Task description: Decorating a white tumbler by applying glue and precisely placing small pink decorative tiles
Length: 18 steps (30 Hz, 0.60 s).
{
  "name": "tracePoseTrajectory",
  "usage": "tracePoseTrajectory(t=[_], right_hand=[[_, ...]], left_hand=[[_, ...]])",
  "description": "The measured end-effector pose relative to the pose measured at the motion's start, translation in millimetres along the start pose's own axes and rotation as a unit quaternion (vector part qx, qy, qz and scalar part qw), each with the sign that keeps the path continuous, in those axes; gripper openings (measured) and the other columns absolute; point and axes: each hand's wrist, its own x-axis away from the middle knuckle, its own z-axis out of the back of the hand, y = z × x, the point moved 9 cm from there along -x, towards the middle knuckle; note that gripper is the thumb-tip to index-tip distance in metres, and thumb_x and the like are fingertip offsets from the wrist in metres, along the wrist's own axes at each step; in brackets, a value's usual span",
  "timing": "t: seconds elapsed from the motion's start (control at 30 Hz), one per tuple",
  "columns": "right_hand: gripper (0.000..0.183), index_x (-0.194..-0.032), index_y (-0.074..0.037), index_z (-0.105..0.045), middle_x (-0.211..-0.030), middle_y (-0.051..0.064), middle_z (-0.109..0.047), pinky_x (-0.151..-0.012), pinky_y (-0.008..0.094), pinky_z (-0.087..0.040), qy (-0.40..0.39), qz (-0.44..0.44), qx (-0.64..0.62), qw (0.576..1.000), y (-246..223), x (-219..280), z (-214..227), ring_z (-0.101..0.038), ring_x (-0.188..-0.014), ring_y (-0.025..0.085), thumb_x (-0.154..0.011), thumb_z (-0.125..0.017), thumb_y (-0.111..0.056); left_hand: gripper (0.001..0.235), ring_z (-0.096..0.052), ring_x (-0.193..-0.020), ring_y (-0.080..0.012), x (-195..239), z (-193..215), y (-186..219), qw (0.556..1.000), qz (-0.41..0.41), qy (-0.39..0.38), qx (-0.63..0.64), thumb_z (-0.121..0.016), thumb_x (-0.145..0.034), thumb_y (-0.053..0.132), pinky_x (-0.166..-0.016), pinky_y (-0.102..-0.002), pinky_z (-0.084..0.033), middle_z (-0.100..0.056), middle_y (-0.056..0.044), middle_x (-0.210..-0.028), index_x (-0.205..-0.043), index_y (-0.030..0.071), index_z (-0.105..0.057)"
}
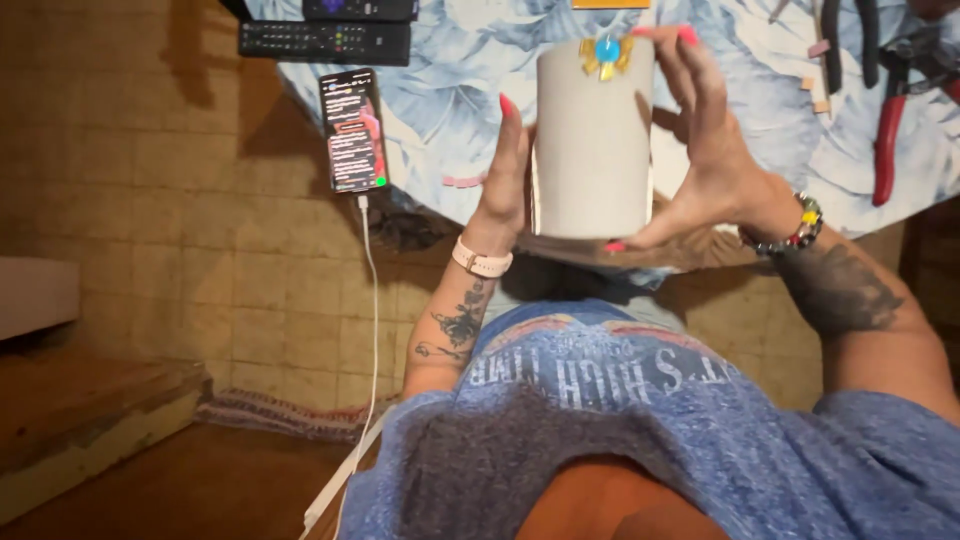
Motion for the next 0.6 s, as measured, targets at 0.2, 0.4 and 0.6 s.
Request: tracePoseTrajectory(t=[0.2,0.4,0.6], right_hand=[[0.137,-0.134,-0.019,0.011,-0.138,0.021,-0.006,-0.108,0.047,-0.031,-0.054,-0.040,0.048,0.997,-1,16,-10,-0.009,-0.134,0.032,-0.038,-0.085,-0.028],[0.070,-0.126,0.000,-0.038,-0.116,0.022,-0.046,-0.079,0.043,-0.034,-0.135,-0.374,0.239,0.886,135,31,83,-0.045,-0.096,0.036,-0.059,-0.057,-0.005],[0.057,-0.119,0.001,-0.042,-0.111,0.021,-0.049,-0.073,0.044,-0.034,-0.118,-0.331,0.295,0.889,143,-40,96,-0.047,-0.093,0.034,-0.067,-0.056,-0.019]], left_hand=[[0.059,-0.058,-0.087,-0.0281,14,11,-46,0.989,0.072,0.081,0.101,-0.062,-0.073,0.040,-0.078,-0.040,-0.049,-0.058,-0.018,-0.100,-0.111,-0.003,-0.048],[0.065,-0.057,-0.089,-0.0282,19,8,-40,0.990,0.059,0.097,0.089,-0.063,-0.071,0.045,-0.076,-0.042,-0.049,-0.057,-0.018,-0.102,-0.114,0.000,-0.046],[0.043,-0.052,-0.081,-0.0145,8,43,-40,0.988,-0.053,0.137,-0.039,-0.059,-0.082,0.039,-0.080,-0.036,-0.046,-0.050,-0.008,-0.093,-0.103,0.005,-0.045]])
